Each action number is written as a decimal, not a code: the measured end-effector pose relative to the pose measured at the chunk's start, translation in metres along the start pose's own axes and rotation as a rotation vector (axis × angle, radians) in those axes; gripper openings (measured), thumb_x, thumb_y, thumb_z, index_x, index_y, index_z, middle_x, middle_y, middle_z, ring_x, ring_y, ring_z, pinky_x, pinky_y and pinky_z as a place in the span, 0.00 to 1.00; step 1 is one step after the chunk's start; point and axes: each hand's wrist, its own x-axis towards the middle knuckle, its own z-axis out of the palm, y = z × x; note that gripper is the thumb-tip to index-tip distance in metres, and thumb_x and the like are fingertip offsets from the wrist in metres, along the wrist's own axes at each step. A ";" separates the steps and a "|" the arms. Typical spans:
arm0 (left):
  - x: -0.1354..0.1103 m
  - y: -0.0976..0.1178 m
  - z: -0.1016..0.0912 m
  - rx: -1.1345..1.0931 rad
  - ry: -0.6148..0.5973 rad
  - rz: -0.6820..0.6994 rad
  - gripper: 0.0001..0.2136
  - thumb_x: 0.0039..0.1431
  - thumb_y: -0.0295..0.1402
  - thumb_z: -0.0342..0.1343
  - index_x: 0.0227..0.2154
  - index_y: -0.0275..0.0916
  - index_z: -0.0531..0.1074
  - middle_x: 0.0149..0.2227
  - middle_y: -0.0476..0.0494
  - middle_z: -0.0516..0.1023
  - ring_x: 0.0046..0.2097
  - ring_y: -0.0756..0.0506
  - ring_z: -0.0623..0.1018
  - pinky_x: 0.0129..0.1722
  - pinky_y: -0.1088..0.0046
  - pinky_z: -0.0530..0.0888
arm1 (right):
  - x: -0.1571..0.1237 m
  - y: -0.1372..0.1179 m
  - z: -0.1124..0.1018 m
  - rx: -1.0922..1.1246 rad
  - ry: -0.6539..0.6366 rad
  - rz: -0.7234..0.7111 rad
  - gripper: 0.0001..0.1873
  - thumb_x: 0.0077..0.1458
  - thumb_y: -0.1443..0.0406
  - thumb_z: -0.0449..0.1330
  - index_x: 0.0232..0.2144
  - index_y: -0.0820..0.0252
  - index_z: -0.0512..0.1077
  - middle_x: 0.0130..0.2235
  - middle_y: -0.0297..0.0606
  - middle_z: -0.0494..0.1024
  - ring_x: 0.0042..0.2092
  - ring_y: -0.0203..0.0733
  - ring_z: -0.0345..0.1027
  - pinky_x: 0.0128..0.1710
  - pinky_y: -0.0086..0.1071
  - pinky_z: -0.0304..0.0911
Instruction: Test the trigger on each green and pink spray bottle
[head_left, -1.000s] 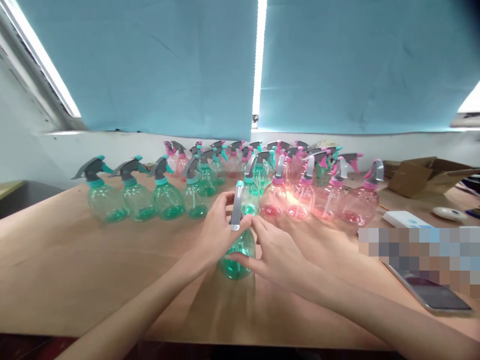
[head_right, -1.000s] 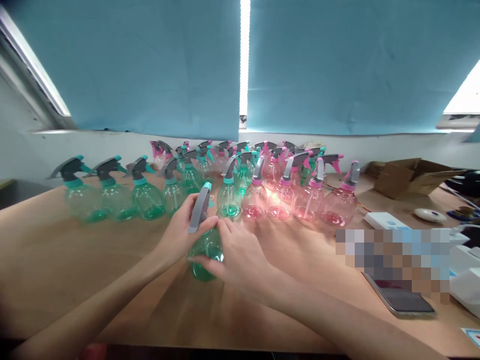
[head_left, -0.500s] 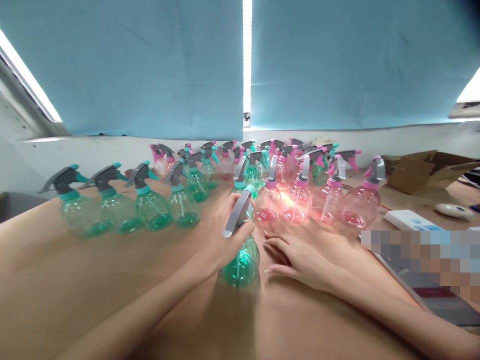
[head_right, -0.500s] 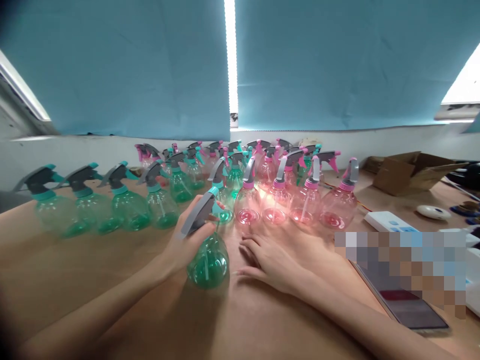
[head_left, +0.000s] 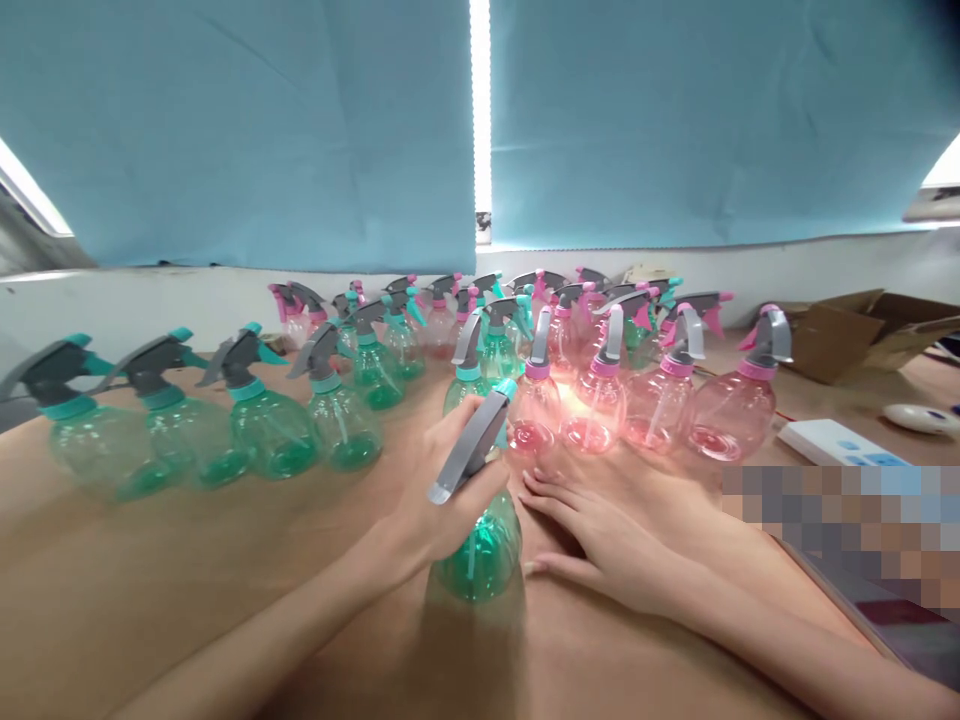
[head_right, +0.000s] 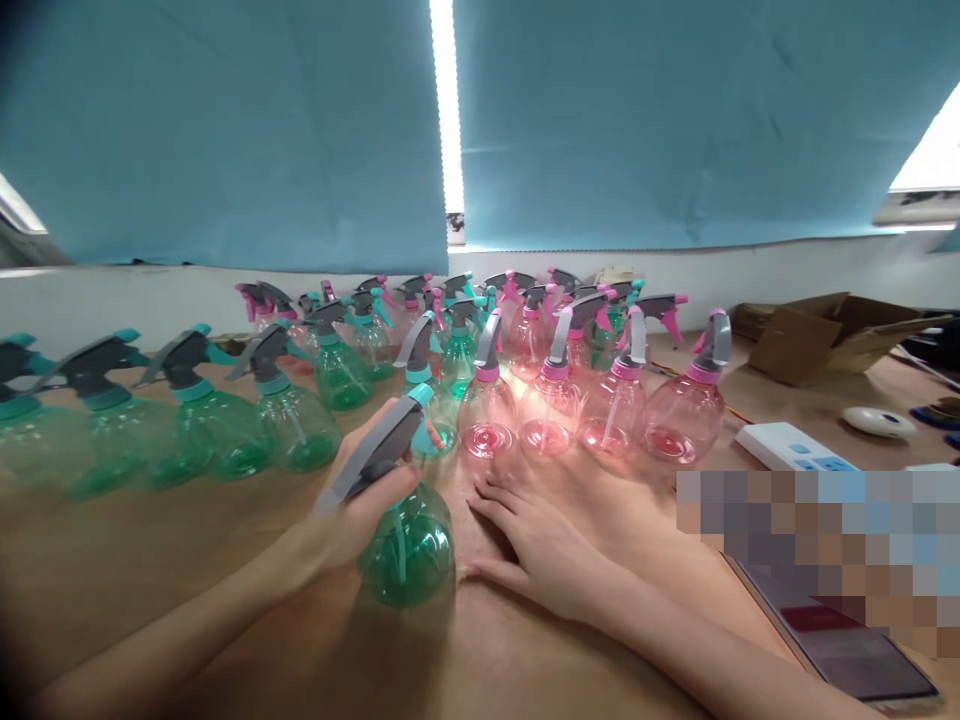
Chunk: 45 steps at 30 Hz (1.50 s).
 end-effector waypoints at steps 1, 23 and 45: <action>0.000 0.000 0.000 -0.004 -0.005 -0.005 0.04 0.52 0.27 0.49 0.28 0.41 0.59 0.27 0.54 0.59 0.27 0.51 0.60 0.28 0.73 0.59 | 0.000 0.000 0.000 0.004 -0.001 0.000 0.39 0.59 0.42 0.53 0.63 0.60 0.63 0.65 0.47 0.63 0.66 0.55 0.54 0.64 0.52 0.52; -0.002 0.002 -0.004 -0.069 -0.022 -0.037 0.07 0.54 0.26 0.51 0.31 0.43 0.59 0.27 0.55 0.57 0.27 0.50 0.59 0.29 0.71 0.59 | -0.002 0.002 0.002 -0.028 0.009 -0.019 0.38 0.60 0.43 0.52 0.61 0.63 0.65 0.64 0.48 0.63 0.66 0.57 0.52 0.64 0.53 0.51; 0.000 0.009 0.000 -0.095 -0.042 -0.100 0.07 0.53 0.27 0.52 0.34 0.43 0.61 0.26 0.55 0.59 0.27 0.49 0.66 0.27 0.71 0.62 | -0.002 -0.001 0.000 -0.054 0.023 -0.019 0.36 0.61 0.43 0.51 0.62 0.59 0.65 0.64 0.45 0.65 0.65 0.55 0.55 0.64 0.52 0.53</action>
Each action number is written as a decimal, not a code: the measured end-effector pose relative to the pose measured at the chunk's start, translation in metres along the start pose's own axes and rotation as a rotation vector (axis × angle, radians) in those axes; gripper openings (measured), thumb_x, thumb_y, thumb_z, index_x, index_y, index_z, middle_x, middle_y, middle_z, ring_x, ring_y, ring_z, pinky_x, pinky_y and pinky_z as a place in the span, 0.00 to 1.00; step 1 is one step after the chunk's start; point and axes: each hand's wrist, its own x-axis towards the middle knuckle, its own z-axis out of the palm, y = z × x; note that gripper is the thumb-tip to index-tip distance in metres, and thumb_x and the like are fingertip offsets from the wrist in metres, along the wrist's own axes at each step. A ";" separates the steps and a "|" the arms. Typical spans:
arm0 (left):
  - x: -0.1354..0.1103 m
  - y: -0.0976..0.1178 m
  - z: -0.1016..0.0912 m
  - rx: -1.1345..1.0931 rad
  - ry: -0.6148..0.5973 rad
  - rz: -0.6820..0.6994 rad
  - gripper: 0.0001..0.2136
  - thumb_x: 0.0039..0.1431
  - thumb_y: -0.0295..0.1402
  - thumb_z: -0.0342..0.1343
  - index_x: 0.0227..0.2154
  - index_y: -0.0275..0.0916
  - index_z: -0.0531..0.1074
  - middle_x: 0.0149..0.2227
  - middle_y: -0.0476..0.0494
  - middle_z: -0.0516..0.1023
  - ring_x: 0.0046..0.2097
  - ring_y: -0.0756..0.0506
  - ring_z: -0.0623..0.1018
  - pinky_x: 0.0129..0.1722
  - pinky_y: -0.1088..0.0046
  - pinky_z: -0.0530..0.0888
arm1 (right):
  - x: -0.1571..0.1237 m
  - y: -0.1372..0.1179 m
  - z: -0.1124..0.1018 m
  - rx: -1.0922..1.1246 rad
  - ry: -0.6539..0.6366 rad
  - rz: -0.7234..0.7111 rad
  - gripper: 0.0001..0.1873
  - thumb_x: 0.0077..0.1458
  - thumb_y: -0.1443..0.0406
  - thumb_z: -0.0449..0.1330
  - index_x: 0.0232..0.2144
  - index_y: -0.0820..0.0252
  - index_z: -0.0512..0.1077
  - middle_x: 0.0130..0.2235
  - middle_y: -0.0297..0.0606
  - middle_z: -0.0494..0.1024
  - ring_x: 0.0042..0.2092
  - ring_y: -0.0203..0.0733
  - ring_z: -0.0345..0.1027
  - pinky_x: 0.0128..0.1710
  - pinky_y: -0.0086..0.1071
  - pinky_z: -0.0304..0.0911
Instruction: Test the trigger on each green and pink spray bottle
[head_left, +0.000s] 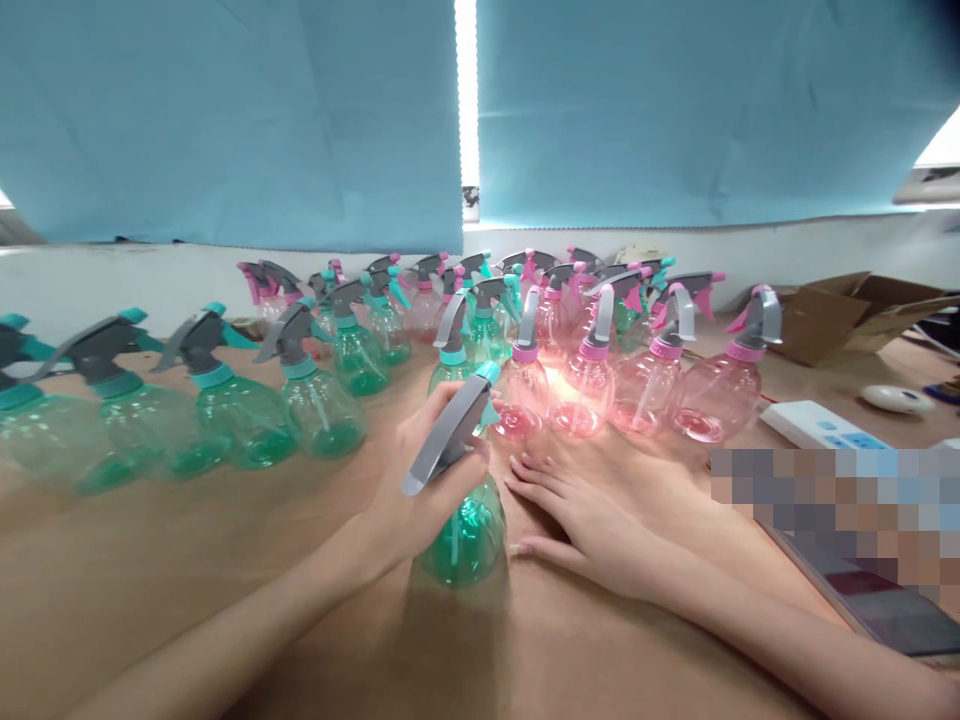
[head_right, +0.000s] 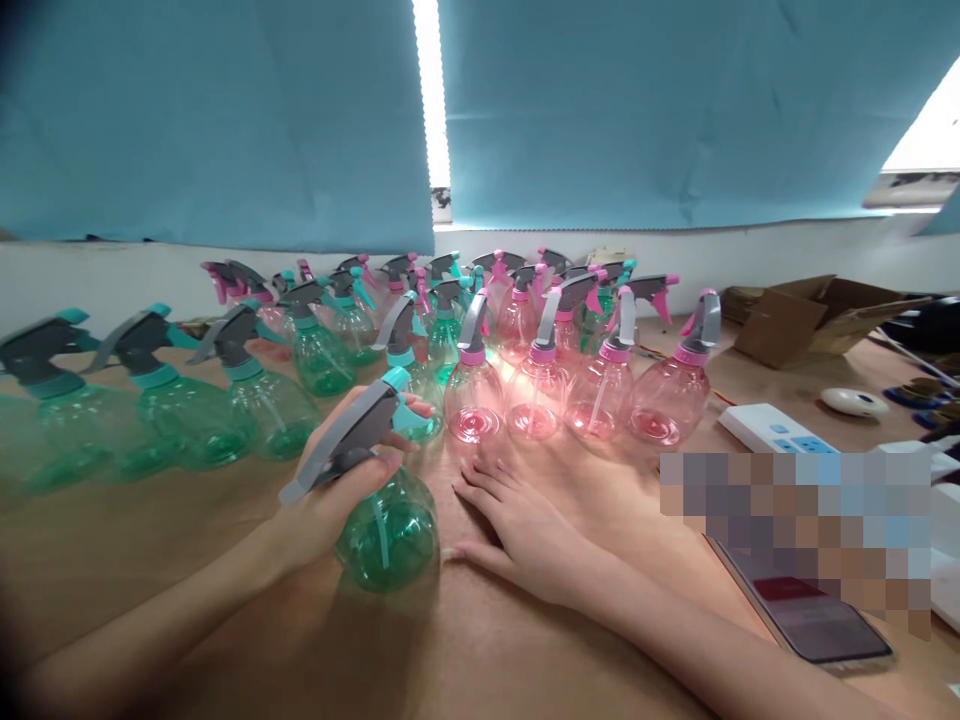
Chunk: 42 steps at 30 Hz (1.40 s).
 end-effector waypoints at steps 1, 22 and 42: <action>0.000 0.000 0.000 -0.004 -0.001 -0.004 0.07 0.53 0.27 0.52 0.34 0.43 0.61 0.25 0.55 0.58 0.27 0.50 0.66 0.27 0.72 0.61 | 0.000 0.000 0.000 -0.003 -0.007 -0.003 0.37 0.61 0.43 0.51 0.61 0.61 0.65 0.64 0.46 0.64 0.65 0.55 0.55 0.64 0.51 0.53; 0.002 0.001 0.000 0.012 0.005 -0.005 0.07 0.52 0.27 0.51 0.33 0.43 0.61 0.25 0.55 0.61 0.28 0.49 0.67 0.27 0.71 0.63 | 0.000 0.001 0.000 0.079 -0.013 0.015 0.38 0.60 0.42 0.51 0.62 0.61 0.64 0.64 0.48 0.63 0.66 0.55 0.54 0.64 0.51 0.51; 0.002 0.002 -0.003 0.070 -0.036 0.013 0.05 0.53 0.30 0.51 0.32 0.43 0.60 0.25 0.54 0.62 0.26 0.49 0.66 0.26 0.71 0.64 | -0.004 0.002 -0.006 0.135 -0.055 0.030 0.37 0.60 0.43 0.53 0.63 0.59 0.63 0.65 0.46 0.62 0.67 0.56 0.51 0.65 0.54 0.50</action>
